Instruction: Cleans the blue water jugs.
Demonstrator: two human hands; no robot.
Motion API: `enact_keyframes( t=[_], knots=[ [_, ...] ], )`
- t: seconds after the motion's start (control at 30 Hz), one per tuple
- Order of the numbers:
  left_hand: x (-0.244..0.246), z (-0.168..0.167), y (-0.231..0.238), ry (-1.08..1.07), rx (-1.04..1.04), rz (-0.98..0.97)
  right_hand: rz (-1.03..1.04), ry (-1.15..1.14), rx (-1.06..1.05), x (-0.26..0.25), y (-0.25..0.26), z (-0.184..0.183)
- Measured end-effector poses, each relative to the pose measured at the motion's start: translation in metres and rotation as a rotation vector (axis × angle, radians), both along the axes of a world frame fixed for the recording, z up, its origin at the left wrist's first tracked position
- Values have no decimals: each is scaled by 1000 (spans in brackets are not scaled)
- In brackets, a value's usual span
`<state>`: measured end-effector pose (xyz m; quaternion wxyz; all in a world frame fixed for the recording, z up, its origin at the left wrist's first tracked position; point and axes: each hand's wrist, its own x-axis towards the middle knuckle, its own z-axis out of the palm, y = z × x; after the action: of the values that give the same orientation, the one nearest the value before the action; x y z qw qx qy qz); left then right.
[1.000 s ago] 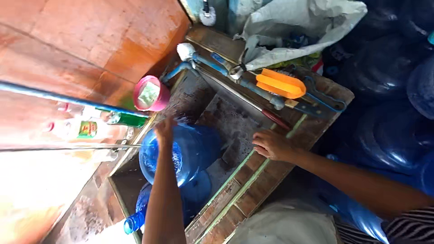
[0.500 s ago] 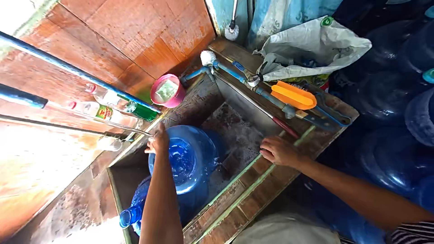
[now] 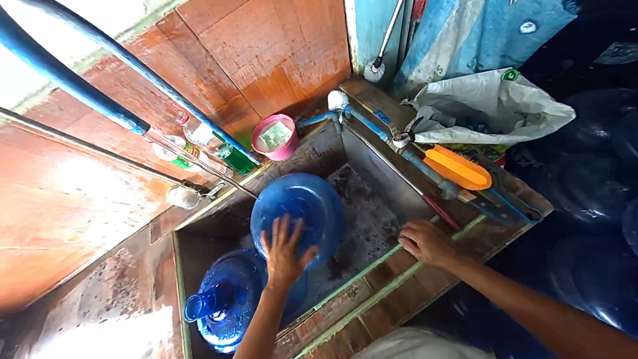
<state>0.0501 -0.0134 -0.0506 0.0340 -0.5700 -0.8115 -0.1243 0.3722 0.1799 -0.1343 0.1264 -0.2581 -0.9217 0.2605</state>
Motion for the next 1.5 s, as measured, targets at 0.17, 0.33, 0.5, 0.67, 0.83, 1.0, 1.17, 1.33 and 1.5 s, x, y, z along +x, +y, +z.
enact_keyframes(
  t=[0.17,0.33,0.5,0.67,0.83,1.0,1.17,1.33,1.5],
  knots=[
    [-58,19,20,-170,-14,674,-1,-7,44,-2,0,0],
    [-63,45,94,-359,-81,699,38,-17,-115,-29,13,38],
    [-30,34,121,-406,-97,237,118,30,39,-93,83,106],
    [32,24,87,-246,-254,434,140,99,225,-143,192,115],
    [30,23,41,-189,-226,238,203,-112,194,-150,237,122],
    [23,-1,19,-148,57,314,-12,-55,235,-94,271,83],
    [29,-26,-5,-92,323,308,-369,-558,-70,-126,193,156],
    [35,-16,-28,-414,491,848,492,-7,-81,-293,69,103],
    [32,3,-22,-1297,608,1306,739,-37,-683,-407,49,97]
  ],
)
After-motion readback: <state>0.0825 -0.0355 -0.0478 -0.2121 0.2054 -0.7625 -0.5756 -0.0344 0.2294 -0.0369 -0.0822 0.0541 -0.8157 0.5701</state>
